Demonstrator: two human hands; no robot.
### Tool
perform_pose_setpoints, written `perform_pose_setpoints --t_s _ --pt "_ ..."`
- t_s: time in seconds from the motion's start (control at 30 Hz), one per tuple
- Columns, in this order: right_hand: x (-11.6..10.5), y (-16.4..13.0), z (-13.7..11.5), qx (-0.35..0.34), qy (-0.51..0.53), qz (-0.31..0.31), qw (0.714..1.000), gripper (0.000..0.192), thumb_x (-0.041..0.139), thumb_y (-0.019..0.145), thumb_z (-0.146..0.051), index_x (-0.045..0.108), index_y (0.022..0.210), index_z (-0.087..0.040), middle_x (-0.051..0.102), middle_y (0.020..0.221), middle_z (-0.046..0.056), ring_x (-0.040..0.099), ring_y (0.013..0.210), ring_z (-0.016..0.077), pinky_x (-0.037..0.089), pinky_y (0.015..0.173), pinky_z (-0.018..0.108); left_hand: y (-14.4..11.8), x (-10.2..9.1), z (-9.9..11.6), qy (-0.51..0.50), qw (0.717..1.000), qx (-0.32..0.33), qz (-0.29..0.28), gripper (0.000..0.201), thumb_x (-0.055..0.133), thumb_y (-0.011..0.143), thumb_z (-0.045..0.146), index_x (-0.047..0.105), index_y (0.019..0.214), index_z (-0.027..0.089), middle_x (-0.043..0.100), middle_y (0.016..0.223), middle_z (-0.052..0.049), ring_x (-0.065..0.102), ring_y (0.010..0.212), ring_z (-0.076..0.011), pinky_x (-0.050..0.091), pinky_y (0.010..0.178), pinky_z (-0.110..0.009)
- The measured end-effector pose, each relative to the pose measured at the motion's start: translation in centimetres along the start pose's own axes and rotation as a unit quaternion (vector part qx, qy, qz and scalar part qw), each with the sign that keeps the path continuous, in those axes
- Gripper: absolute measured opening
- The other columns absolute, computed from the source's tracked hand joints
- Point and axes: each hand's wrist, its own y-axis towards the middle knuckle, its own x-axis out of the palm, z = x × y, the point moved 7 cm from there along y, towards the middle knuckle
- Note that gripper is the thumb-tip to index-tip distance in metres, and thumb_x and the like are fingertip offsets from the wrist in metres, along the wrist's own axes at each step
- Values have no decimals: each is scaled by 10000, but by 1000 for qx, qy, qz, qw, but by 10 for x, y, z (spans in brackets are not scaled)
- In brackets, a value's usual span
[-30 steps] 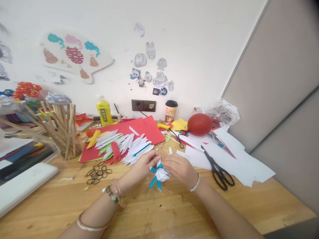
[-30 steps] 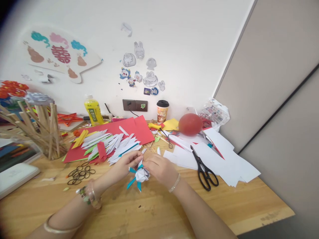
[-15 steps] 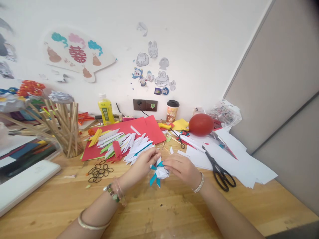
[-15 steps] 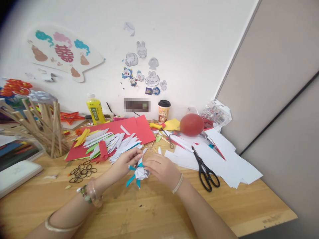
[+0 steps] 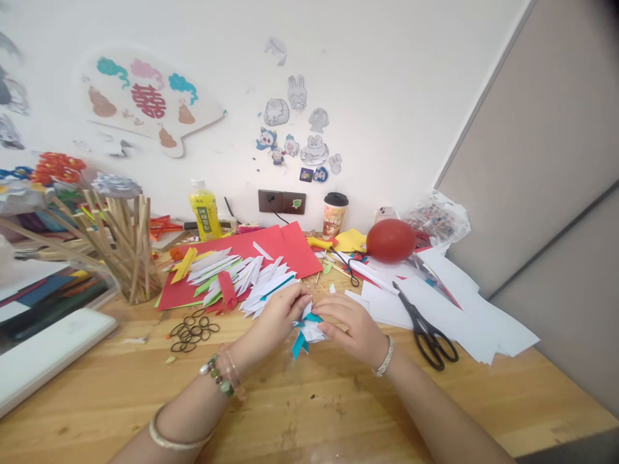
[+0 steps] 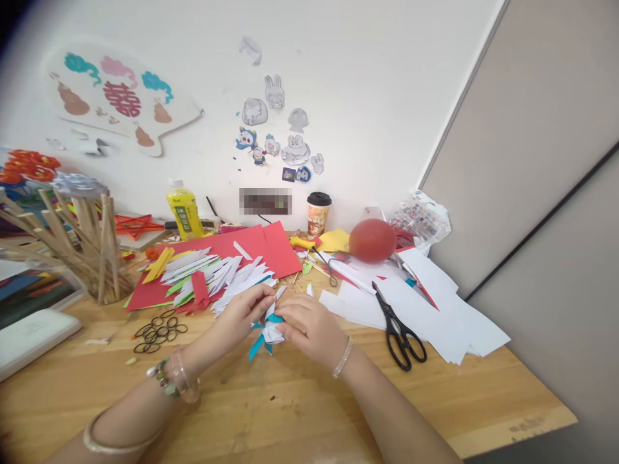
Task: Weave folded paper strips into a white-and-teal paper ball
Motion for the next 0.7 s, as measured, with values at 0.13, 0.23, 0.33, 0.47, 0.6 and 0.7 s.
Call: perform_pose_setpoints --t_s 0.13,0.23,0.33,0.47,0.6,0.7 --pt "3 0 -3 -8 2 -17 1000 243 474 854 -246 566 1071 -186 604 1026 83 537 969 177 444 841 340 -1 2 6 -5 1000 19 -18 201 395 835 311 501 722 182 524 665 17 470 611 -120 388 588 -226" --pt "1 0 -4 -8 8 2 1000 222 469 855 -231 592 1033 -182 617 963 79 550 920 168 450 820 330 -2 1 9 5 1000 16 -11 201 387 839 299 491 714 180 513 659 18 462 605 -119 384 579 -225" --pt "0 1 -6 -6 13 11 1000 214 478 851 -230 601 1020 -184 621 949 76 555 905 164 455 804 323 -2 -2 8 22 1000 4 6 200 387 835 293 484 701 180 499 636 20 451 590 -121 376 561 -225" --pt "0 2 -8 -5 6 2 1000 219 468 855 -237 600 1025 -193 621 956 69 552 907 167 450 808 333 -1 -4 7 31 999 6 11 197 387 832 299 491 712 182 509 640 16 456 600 -126 376 562 -226" --pt "1 2 -7 -5 -1 -8 1000 254 476 850 -241 571 1080 -188 608 1014 76 531 955 179 433 841 352 -2 -3 6 34 999 15 9 210 368 845 310 484 722 184 518 669 10 462 622 -128 382 585 -232" --pt "0 1 -7 -9 1 5 1000 226 484 845 -232 594 1035 -179 626 941 76 544 899 174 446 805 341 -3 -3 6 34 999 17 20 215 356 853 309 473 720 187 505 661 13 454 619 -126 381 583 -231"
